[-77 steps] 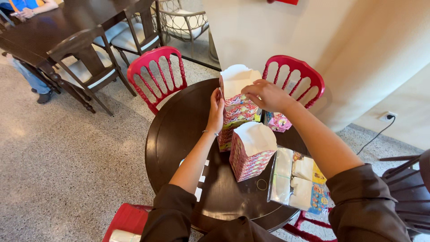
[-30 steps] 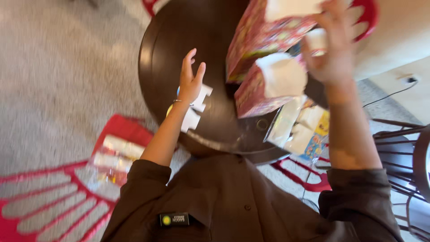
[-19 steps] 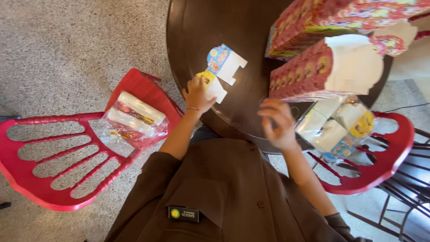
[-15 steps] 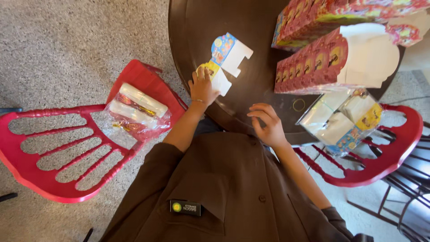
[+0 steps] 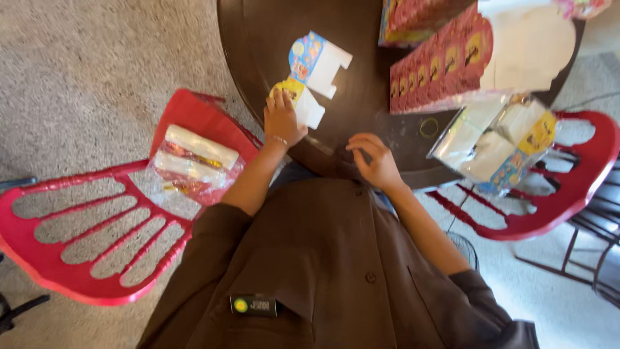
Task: The person assembles flat-packed paper boxes by folding and tucking flaps into slots. They repeatedly pick up a flat box, fold the sides, and secure the structure, then place the finished box on a stack. The person also handles plastic-wrapped packages of boxes and rubber bands on the table.
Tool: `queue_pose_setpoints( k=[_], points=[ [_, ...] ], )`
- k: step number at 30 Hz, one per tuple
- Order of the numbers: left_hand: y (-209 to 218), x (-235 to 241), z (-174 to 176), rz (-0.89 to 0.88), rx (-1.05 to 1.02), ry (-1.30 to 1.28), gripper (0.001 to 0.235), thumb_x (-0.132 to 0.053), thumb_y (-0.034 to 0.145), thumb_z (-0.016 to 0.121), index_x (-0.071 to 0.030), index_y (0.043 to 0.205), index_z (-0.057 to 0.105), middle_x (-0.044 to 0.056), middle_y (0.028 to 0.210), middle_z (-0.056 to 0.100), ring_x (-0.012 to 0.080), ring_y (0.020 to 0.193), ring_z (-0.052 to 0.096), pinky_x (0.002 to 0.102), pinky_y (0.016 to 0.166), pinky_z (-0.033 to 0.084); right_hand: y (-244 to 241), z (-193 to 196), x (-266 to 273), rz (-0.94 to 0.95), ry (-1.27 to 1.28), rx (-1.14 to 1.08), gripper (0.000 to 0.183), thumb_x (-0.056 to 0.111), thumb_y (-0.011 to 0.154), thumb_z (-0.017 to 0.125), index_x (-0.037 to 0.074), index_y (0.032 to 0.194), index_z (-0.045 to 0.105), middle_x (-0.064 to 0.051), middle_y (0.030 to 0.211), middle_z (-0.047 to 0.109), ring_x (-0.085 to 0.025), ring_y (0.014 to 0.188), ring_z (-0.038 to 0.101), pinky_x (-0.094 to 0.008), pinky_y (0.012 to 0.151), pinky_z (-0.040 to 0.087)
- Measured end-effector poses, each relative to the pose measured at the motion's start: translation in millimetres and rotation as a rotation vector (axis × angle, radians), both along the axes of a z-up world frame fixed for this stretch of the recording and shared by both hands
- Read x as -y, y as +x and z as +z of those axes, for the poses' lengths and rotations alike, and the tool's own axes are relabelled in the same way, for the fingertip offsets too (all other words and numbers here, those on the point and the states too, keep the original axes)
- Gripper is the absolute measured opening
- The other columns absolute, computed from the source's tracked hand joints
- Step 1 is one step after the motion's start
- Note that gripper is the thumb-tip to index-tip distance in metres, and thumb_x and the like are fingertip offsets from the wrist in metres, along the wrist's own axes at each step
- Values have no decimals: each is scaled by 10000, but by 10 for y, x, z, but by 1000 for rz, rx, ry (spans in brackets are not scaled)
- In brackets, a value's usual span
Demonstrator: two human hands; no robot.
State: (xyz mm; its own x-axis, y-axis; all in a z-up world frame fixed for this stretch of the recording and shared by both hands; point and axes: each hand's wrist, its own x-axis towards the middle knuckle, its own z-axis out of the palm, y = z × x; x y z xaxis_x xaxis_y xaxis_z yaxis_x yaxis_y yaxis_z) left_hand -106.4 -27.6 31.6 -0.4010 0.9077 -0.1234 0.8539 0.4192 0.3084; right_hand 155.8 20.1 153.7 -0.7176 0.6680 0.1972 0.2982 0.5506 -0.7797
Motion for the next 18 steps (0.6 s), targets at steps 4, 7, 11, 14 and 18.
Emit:
queue_pose_setpoints(
  k=[4,7,11,14,18],
  points=[
    [-145,-15,-47,-89,47,3,949,-391,686,823,96,1410,450,293,1493,359,467,1273,423,494,1007,451,83,-85,4,-46,-151,13,135,-28,949,634,36,1052,693,-133,1131,696,-291,1024,702,-346,902,555],
    [-319,-45,0,-138,101,27,651,-354,733,773,61,1203,600,281,1341,511,482,1152,516,485,937,496,137,-200,-29,-73,-227,13,137,-4,964,618,24,1077,690,-117,1115,709,-258,1016,708,-334,908,549],
    [-363,133,43,-105,140,30,219,-248,919,662,-40,990,674,162,1082,694,368,1011,653,487,876,553,218,-513,-86,-187,-527,74,225,103,1013,608,28,1224,628,-95,1069,731,-178,971,705,-313,870,547],
    [-331,197,235,-53,146,209,157,-169,925,650,-50,1022,682,144,1014,702,328,974,679,475,801,563,163,-632,-264,-248,-645,25,339,182,1055,599,39,1356,537,-129,1102,720,-170,960,678,-309,856,541],
    [-297,318,724,-137,97,599,254,-46,878,632,-14,1127,665,138,1176,715,322,1056,688,419,796,585,41,-428,-437,-396,-780,-52,571,303,1015,621,69,1481,390,-157,1240,649,-194,969,683,-325,830,561]
  ],
)
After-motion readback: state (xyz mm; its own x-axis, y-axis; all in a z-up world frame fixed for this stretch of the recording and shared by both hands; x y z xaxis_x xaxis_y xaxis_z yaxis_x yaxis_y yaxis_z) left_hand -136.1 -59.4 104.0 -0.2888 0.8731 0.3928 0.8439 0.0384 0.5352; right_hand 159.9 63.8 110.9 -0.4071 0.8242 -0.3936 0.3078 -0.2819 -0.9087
